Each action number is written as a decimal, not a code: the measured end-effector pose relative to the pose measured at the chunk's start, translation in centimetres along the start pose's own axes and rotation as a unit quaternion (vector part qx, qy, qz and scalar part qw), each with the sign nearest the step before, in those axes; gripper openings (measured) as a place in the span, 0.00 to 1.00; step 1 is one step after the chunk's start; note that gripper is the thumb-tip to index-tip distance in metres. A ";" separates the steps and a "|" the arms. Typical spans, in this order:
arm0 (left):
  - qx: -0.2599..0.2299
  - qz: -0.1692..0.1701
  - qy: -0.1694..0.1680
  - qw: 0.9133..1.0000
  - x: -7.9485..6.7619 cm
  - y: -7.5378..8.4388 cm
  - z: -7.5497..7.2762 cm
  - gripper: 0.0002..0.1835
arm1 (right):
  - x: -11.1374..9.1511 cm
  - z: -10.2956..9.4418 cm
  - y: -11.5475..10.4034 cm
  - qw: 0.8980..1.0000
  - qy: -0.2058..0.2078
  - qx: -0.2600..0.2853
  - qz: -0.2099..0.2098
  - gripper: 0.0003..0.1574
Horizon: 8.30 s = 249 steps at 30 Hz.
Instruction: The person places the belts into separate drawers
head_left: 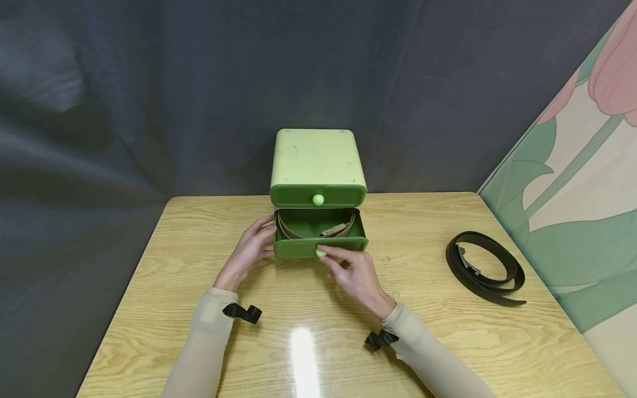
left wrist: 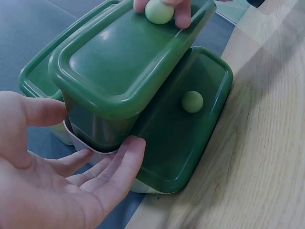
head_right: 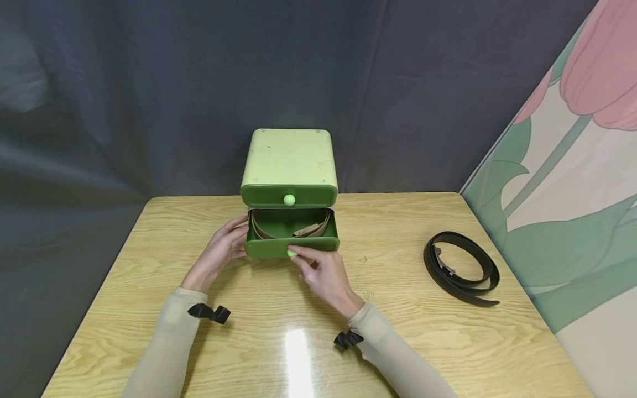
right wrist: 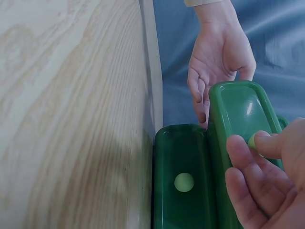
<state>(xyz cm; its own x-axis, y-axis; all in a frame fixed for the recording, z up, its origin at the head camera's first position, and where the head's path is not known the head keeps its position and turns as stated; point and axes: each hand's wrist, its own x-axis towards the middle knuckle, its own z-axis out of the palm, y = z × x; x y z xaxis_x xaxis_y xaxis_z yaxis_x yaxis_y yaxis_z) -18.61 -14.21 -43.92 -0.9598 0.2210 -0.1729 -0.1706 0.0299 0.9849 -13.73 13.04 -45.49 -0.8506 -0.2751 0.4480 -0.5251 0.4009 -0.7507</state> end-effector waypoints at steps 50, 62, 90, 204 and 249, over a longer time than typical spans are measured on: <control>-0.005 0.009 -0.016 1.000 -0.2 0.2 -0.2 0.32 | 1.9 0.4 0.7 1.000 0.012 0.005 0.027 0.17; -0.007 0.010 -0.016 1.000 -0.1 0.2 -0.1 0.32 | 2.3 0.5 1.1 1.000 0.021 -0.002 0.022 0.17; -0.002 0.004 -0.008 1.000 0.0 0.0 -0.2 0.32 | 2.9 0.8 1.3 0.999 0.030 0.003 0.035 0.18; 0.011 -0.027 0.013 0.999 1.0 -1.5 -0.1 0.33 | 4.6 1.6 6.0 0.986 -0.106 -0.050 0.115 0.19; 0.009 -0.025 -0.002 1.000 1.1 -1.7 -0.2 0.34 | 5.4 4.0 5.1 0.977 0.086 -0.070 0.184 0.24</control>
<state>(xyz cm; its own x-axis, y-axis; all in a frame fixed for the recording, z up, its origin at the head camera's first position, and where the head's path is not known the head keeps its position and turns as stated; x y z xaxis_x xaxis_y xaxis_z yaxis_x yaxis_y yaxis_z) -19.40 -14.17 -45.83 -0.9491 0.2229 -0.2227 -0.2148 0.0595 0.9748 -20.88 10.13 -48.84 -0.9681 0.0564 0.2442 -0.1710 0.5634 -0.8083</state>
